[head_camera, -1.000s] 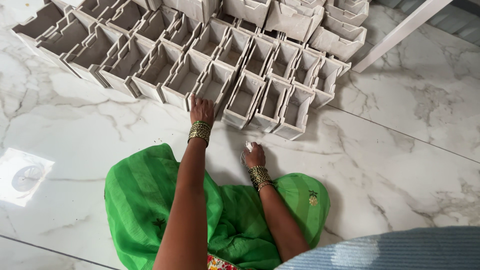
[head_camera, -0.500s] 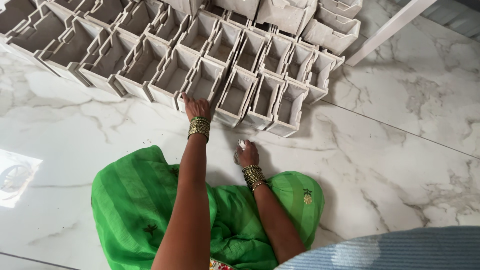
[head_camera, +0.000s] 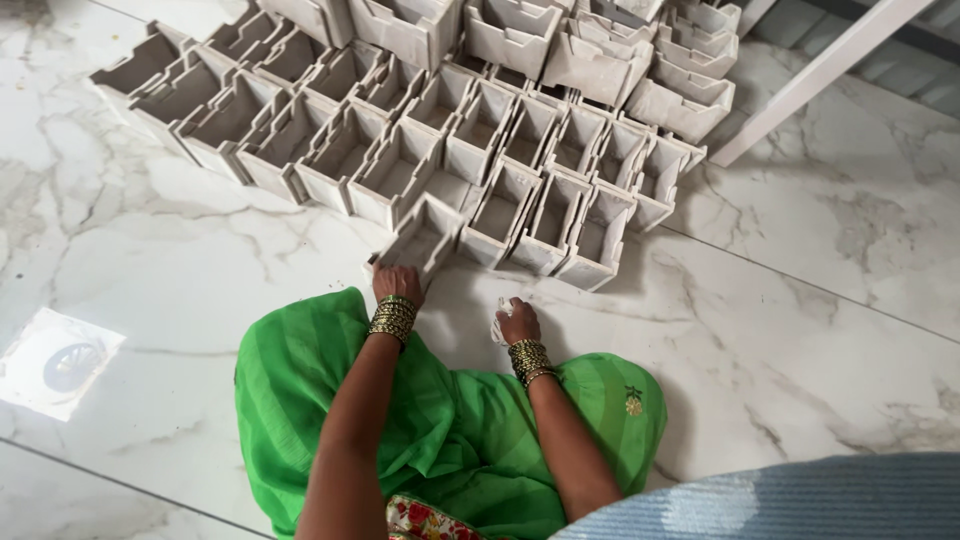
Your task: The person sits on the floor and wipes white styrofoam-like molds one at a time with a cloth, then places each cleaned mold into rows arranged on the floor, building a large grid of molds.
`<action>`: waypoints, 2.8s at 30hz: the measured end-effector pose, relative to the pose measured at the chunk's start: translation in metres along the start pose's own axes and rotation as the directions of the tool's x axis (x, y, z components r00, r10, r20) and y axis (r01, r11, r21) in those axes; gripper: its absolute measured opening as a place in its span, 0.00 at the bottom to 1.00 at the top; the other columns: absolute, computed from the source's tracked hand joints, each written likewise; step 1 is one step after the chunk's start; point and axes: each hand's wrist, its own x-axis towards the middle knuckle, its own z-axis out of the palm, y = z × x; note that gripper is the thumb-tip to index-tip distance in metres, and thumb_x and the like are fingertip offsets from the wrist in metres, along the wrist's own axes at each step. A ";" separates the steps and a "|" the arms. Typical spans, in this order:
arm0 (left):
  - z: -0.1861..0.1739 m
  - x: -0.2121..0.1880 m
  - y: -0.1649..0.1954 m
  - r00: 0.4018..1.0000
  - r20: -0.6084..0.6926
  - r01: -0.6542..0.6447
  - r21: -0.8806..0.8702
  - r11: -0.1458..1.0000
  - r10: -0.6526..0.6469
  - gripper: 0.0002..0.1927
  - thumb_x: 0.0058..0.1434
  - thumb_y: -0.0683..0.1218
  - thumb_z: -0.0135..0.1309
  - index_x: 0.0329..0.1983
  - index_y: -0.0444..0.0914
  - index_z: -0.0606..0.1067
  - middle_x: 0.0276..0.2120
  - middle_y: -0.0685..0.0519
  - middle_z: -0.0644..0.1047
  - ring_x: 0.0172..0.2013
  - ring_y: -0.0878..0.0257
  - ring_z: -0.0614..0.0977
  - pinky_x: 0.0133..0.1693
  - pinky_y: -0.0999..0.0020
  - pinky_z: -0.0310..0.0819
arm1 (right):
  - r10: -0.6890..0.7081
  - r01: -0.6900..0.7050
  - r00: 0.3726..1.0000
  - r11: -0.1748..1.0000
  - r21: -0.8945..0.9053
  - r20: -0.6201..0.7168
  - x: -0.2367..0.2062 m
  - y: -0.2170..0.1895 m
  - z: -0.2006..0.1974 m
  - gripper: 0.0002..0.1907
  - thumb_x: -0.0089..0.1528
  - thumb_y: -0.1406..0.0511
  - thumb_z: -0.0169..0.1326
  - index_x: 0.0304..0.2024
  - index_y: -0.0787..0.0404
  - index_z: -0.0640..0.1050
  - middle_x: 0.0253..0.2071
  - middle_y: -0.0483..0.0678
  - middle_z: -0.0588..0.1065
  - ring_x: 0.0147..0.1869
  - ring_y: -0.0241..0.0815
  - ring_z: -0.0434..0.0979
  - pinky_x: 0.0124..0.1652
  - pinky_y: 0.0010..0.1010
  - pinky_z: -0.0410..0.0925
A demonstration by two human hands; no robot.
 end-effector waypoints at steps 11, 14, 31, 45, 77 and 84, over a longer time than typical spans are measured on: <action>0.002 -0.021 0.011 0.995 0.077 0.033 0.262 0.965 -0.055 0.14 0.73 0.48 0.43 0.50 0.46 0.81 0.40 0.53 0.85 0.47 0.56 0.84 0.64 0.39 0.50 | 0.036 -0.024 0.985 0.997 -0.072 0.167 -0.012 0.003 -0.009 0.27 0.57 0.56 0.63 0.56 0.60 0.77 0.52 0.59 0.79 0.57 0.58 0.78 0.55 0.46 0.71; 0.009 -0.022 0.015 0.995 0.069 0.066 0.093 0.993 -0.073 0.12 0.69 0.46 0.47 0.44 0.47 0.82 0.41 0.52 0.84 0.45 0.55 0.85 0.57 0.44 0.67 | 0.014 0.000 0.988 0.996 -0.084 0.155 -0.011 0.001 -0.010 0.26 0.57 0.56 0.64 0.54 0.60 0.78 0.51 0.59 0.79 0.57 0.58 0.78 0.55 0.46 0.71; 0.024 -0.032 0.046 0.984 -0.049 -0.065 -0.994 0.084 0.173 0.23 0.38 0.43 0.74 0.37 0.33 0.79 0.32 0.46 0.85 0.31 0.63 0.87 0.36 0.67 0.84 | 0.079 -0.050 0.996 0.291 0.955 0.028 0.005 0.013 -0.031 0.19 0.63 0.63 0.61 0.52 0.68 0.79 0.44 0.48 0.81 0.43 0.38 0.80 0.45 0.32 0.73; 0.030 -0.035 0.041 0.992 0.007 -0.020 -0.976 0.218 0.123 0.25 0.41 0.41 0.75 0.43 0.31 0.81 0.38 0.45 0.85 0.39 0.58 0.87 0.42 0.64 0.82 | -0.430 0.375 0.901 0.701 0.607 -0.060 -0.023 -0.009 -0.026 0.29 0.60 0.70 0.57 0.64 0.66 0.68 0.51 0.53 0.77 0.53 0.45 0.77 0.53 0.34 0.70; 0.028 -0.042 0.057 0.983 -0.182 -0.132 -0.785 0.605 -0.021 0.14 0.63 0.51 0.57 0.44 0.38 0.81 0.35 0.43 0.83 0.39 0.46 0.85 0.41 0.52 0.79 | -0.661 0.598 0.696 0.750 -0.282 -0.282 -0.038 -0.123 -0.005 0.16 0.45 0.67 0.59 0.37 0.63 0.79 0.40 0.52 0.72 0.44 0.55 0.74 0.39 0.47 0.70; 0.032 -0.043 0.055 0.989 -0.146 -0.103 -0.834 0.543 -0.037 0.19 0.48 0.48 0.71 0.43 0.39 0.81 0.35 0.45 0.84 0.37 0.48 0.85 0.42 0.56 0.81 | -0.447 0.336 0.790 0.888 -0.313 -0.421 0.027 -0.058 -0.063 0.12 0.54 0.71 0.58 0.40 0.56 0.81 0.44 0.48 0.74 0.51 0.52 0.75 0.47 0.44 0.72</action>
